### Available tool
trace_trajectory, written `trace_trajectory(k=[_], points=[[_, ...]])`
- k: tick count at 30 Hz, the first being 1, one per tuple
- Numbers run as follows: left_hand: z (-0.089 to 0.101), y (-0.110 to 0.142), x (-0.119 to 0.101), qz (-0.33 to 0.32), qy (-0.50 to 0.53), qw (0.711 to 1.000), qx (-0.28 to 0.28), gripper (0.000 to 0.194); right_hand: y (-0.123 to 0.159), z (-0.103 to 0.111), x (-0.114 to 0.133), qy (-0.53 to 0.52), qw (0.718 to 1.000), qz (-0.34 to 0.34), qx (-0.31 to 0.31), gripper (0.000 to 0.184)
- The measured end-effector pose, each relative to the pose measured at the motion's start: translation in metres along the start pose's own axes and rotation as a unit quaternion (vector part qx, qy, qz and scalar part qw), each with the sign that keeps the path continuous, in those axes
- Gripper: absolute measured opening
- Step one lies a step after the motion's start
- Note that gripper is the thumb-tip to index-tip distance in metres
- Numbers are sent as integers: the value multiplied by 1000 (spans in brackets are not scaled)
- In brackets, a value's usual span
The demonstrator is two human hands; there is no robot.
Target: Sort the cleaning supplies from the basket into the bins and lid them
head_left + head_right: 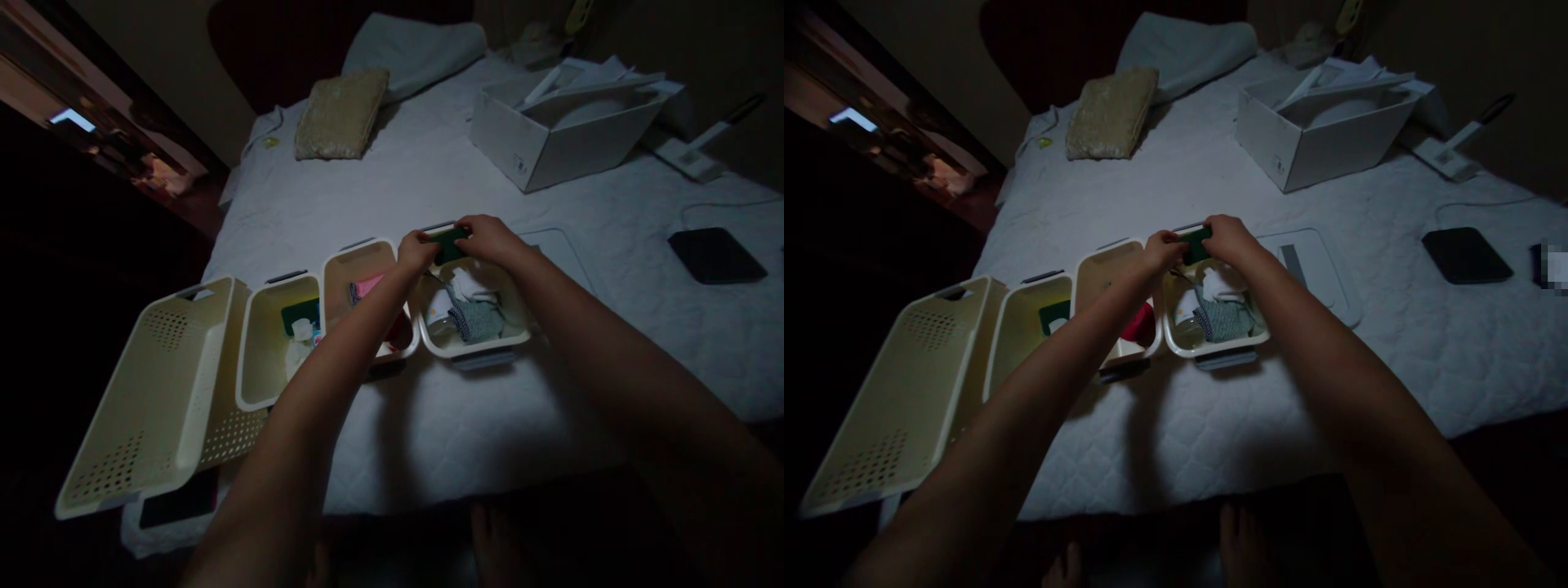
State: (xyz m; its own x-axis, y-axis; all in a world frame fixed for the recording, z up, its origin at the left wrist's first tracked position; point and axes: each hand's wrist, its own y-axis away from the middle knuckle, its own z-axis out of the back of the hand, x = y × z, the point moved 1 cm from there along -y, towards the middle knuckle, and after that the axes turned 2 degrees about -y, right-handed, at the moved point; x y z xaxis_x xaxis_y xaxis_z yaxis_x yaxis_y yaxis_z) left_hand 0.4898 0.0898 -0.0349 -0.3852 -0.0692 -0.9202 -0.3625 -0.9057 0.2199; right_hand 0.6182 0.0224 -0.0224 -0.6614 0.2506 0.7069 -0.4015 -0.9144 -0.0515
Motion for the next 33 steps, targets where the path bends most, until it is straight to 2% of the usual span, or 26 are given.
trace_trajectory(k=[2, 4, 9, 13, 16, 20, 22, 25, 30, 33], points=[[-1, -3, 0, -15, -82, 996, -13, 22, -7, -7, 0, 4, 1000, -1, 19, 22], [-1, -4, 1, -51, -119, 991, -17, 24, -12, -13, -3, 14, 1000, -8, 11, 22], [-4, 0, 8, -117, -99, 988, 23, 21, -20, -24, -16, 52, 998, 16, -12, 19], [-3, 3, 8, -120, -164, 979, 32, 15, -22, -22, -23, 74, 996, 38, 26, 13], [-2, 3, 4, -126, -270, 953, 52, 13, -19, -16, -21, 119, 991, 27, 61, 9], [-2, 2, 1, -147, -380, 911, 60, 19, -14, -10, -14, 153, 984, 13, 85, 13], [-2, 2, 1, -153, -391, 906, 59, 21, -11, -8, -11, 157, 984, 9, 88, 13], [-2, 2, 1, -147, -365, 918, 57, 24, -10, -4, -7, 157, 984, -5, 87, 13], [-1, 5, 2, -163, -303, 939, 4, 27, -10, 10, -5, 125, 991, -3, 54, 22], [-3, 8, 4, -179, -339, 922, 44, 25, -9, 11, -7, 136, 985, 16, 106, 21]])
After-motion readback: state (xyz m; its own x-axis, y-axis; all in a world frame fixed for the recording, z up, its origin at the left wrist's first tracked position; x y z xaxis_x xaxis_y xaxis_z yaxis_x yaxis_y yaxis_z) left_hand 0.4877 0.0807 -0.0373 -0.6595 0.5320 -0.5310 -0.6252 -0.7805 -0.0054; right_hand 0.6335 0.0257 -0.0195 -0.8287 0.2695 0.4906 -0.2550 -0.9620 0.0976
